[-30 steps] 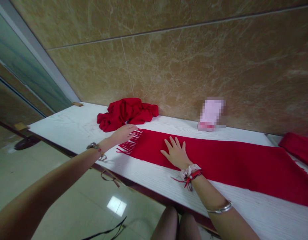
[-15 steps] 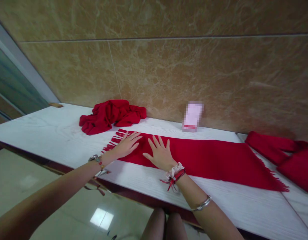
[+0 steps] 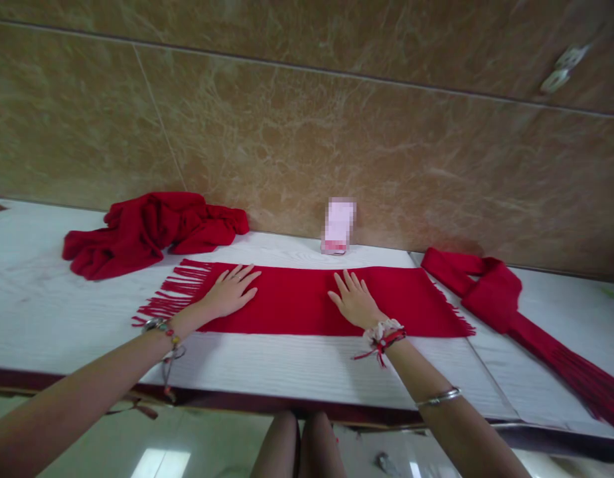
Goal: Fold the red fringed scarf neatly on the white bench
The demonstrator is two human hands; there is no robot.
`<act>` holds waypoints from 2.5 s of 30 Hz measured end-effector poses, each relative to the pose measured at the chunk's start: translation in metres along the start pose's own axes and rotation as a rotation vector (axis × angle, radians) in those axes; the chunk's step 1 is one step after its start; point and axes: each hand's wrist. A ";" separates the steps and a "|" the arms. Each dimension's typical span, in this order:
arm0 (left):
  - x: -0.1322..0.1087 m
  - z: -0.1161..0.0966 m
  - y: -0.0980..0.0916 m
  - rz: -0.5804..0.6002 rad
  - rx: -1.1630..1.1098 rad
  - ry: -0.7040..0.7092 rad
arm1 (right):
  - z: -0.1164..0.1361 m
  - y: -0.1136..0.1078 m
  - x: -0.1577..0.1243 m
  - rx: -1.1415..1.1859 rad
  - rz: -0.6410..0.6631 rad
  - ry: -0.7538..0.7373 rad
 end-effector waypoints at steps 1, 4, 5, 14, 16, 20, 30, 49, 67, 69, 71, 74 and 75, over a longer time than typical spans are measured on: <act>0.003 -0.006 0.000 -0.005 -0.003 -0.005 | 0.004 -0.002 0.001 0.011 -0.035 -0.022; 0.015 -0.023 0.004 -0.009 -0.011 0.017 | 0.024 -0.005 0.008 0.057 -0.077 -0.146; 0.018 -0.026 0.005 -0.001 -0.009 0.026 | 0.029 -0.004 0.010 0.066 -0.062 -0.181; 0.020 -0.024 0.009 -0.010 -0.004 0.044 | -0.069 0.000 -0.002 -0.148 0.041 -0.001; 0.020 -0.024 0.009 -0.008 -0.003 0.045 | -0.102 0.000 -0.010 -0.119 0.070 0.085; 0.020 -0.024 0.009 0.006 -0.005 0.045 | -0.147 0.002 -0.025 -0.123 0.085 0.219; 0.070 -0.024 -0.013 0.028 -0.136 0.317 | 0.008 -0.025 -0.042 0.029 -0.201 -0.507; 0.135 -0.034 -0.030 0.498 -0.465 0.297 | 0.075 -0.010 -0.036 -0.179 -0.354 -0.572; 0.139 -0.027 -0.017 0.411 -0.684 0.202 | 0.076 -0.006 -0.041 -0.237 -0.433 -0.653; 0.138 -0.027 -0.019 0.405 -0.730 0.194 | 0.075 -0.008 -0.041 -0.229 -0.456 -0.660; 0.136 -0.028 -0.023 0.397 -0.789 0.190 | 0.070 -0.014 -0.041 -0.224 -0.495 -0.649; 0.133 -0.034 -0.032 0.374 -0.905 0.188 | 0.058 -0.030 -0.044 -0.214 -0.541 -0.591; 0.133 -0.038 -0.035 0.357 -0.951 0.192 | 0.053 -0.035 -0.045 -0.206 -0.552 -0.565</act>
Point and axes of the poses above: each hand's wrist, its own x-axis towards the middle knuckle, its own y-axis out of the palm, z = x × y, and after that the axes turned 7 degrees about -x, right-handed
